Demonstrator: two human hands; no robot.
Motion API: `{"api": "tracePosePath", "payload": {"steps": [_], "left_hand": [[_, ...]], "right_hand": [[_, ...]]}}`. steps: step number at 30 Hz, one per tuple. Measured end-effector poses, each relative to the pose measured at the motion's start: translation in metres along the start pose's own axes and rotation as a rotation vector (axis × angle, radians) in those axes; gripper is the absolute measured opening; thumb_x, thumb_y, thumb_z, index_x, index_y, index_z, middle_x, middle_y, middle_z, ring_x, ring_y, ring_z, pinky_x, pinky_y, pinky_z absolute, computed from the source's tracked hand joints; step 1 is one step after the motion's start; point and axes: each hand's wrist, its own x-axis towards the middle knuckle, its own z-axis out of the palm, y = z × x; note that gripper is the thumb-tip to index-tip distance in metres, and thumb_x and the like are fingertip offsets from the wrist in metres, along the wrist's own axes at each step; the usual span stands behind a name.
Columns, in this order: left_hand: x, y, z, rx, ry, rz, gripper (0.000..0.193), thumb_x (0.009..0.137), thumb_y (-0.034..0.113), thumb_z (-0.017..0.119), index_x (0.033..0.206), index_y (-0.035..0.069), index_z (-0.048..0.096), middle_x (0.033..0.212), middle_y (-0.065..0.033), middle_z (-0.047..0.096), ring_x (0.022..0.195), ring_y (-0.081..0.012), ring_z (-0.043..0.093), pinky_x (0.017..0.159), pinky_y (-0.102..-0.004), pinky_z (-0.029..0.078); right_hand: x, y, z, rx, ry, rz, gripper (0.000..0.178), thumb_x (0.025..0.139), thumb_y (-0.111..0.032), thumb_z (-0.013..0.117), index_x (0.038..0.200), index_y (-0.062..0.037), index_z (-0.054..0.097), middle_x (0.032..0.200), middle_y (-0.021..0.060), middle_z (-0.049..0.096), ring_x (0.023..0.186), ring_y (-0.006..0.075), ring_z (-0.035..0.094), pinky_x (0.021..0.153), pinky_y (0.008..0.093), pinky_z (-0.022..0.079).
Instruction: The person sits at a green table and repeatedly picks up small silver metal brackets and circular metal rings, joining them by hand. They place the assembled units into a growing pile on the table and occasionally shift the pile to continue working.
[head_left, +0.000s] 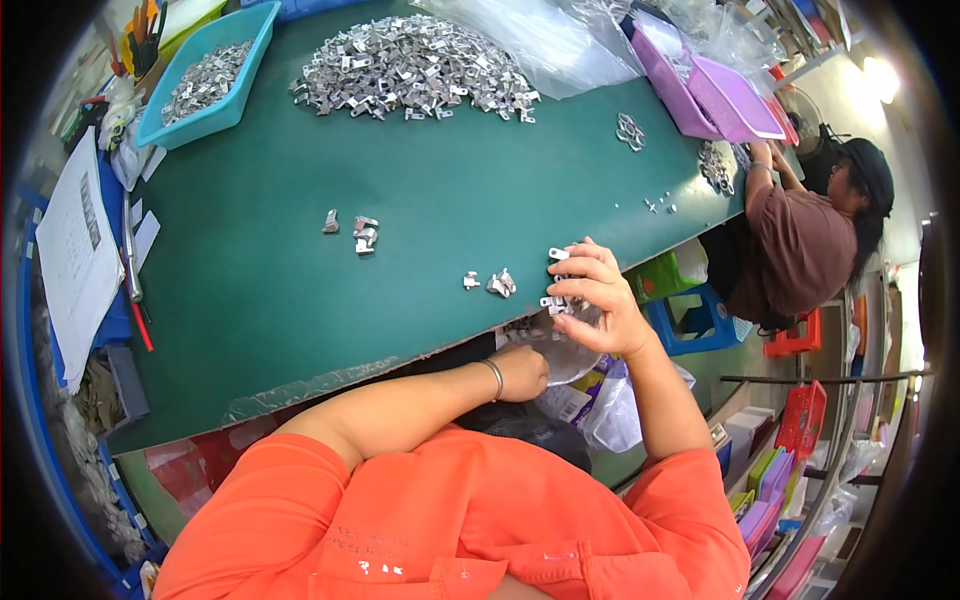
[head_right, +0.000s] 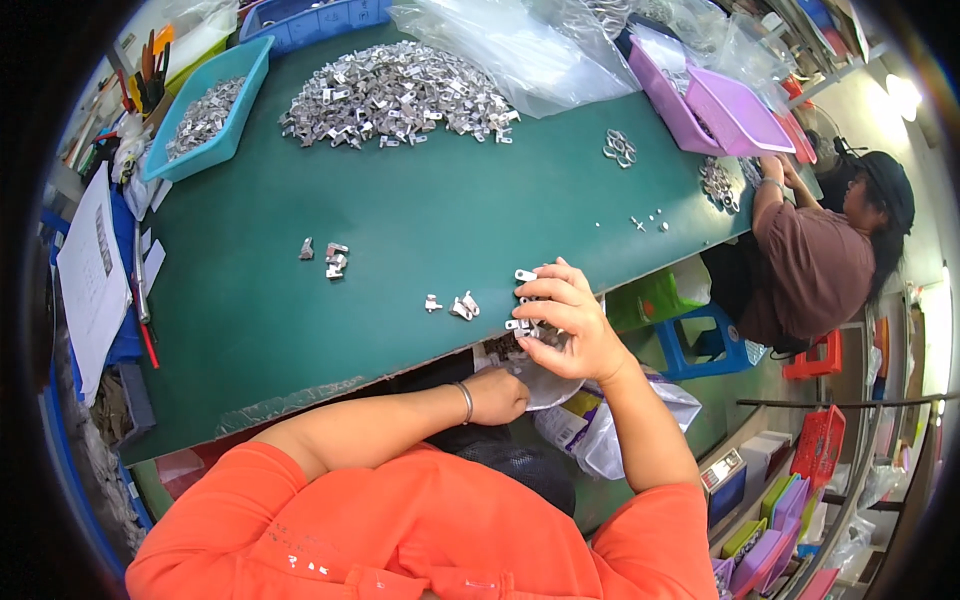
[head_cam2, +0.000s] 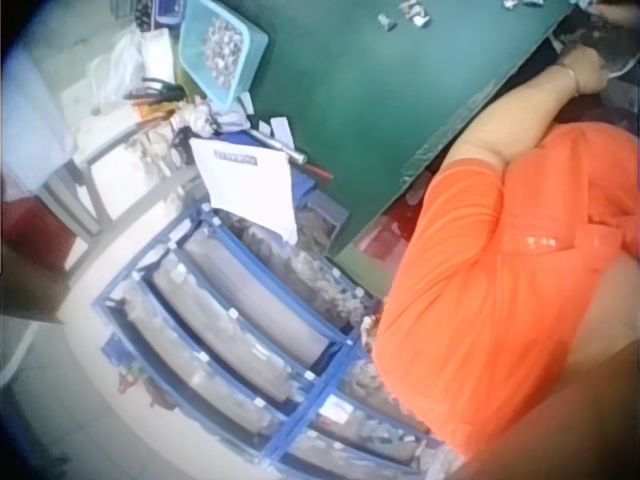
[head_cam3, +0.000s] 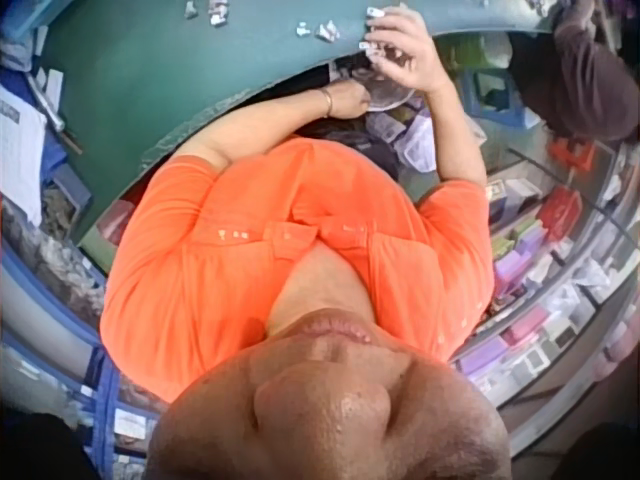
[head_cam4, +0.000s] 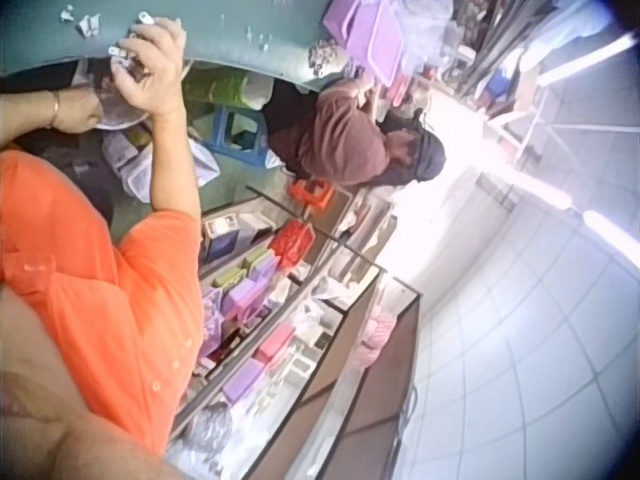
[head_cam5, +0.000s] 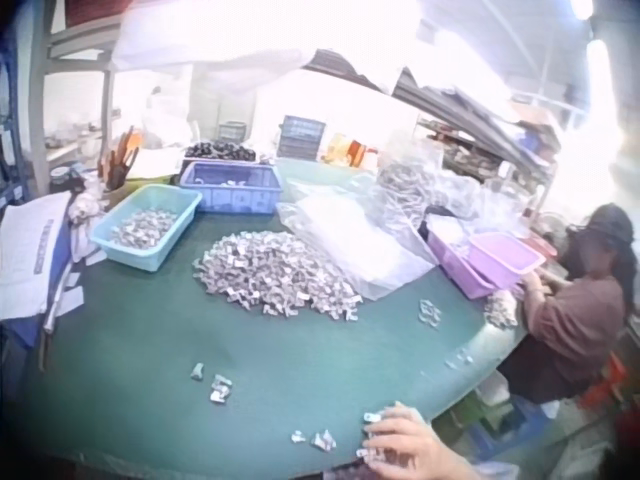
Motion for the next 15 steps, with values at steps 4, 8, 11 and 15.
{"api": "tracePosePath", "payload": {"steps": [4, 8, 11, 15], "left_hand": [[0.000, 0.000, -0.001, -0.006, 0.010, 0.018, 0.021, 0.079, 0.018, 0.051, 0.077, 0.008, 0.069, 0.078, -0.0161, 0.067, 0.075, -0.0342, 0.064, 0.076, -0.0439, 0.049], [0.001, -0.001, 0.004, -0.015, 0.016, 0.017, 0.021, 0.079, 0.018, 0.051, 0.076, 0.008, 0.069, 0.077, -0.0157, 0.066, 0.075, -0.0348, 0.064, 0.077, -0.0443, 0.049], [0.004, -0.002, 0.006, 0.010, -0.001, 0.014, 0.023, 0.079, 0.018, 0.051, 0.076, 0.007, 0.070, 0.079, -0.0170, 0.066, 0.078, -0.0356, 0.064, 0.079, -0.0442, 0.049], [0.006, 0.002, -0.002, 0.095, -0.106, 0.005, 0.028, 0.079, 0.018, 0.048, 0.081, 0.002, 0.071, 0.088, -0.0213, 0.067, 0.086, -0.0358, 0.065, 0.082, -0.0432, 0.048]], "right_hand": [[-0.023, -0.007, 0.005, 0.090, 0.079, 0.023, 0.019, 0.066, -0.005, 0.066, 0.085, -0.0072, 0.068, 0.101, 0.0082, 0.065, 0.109, 0.0304, 0.054, 0.106, 0.0497, 0.030], [-0.036, -0.011, 0.017, 0.286, 0.281, 0.086, 0.017, 0.070, 0.003, 0.058, 0.085, -0.0019, 0.063, 0.100, 0.0127, 0.064, 0.106, 0.0289, 0.054, 0.101, 0.0459, 0.035], [-0.028, -0.015, 0.027, 0.044, 0.454, 0.258, 0.030, 0.077, -0.004, 0.061, 0.107, 0.0017, 0.057, 0.126, 0.0212, 0.048, 0.116, 0.0318, 0.047, 0.099, 0.0419, 0.037], [0.015, -0.025, 0.044, -0.366, 0.096, 0.341, 0.076, 0.080, -0.031, 0.066, 0.138, 0.0040, 0.032, 0.142, 0.0274, 0.030, 0.133, 0.0414, 0.029, 0.110, 0.0453, 0.023]]}}
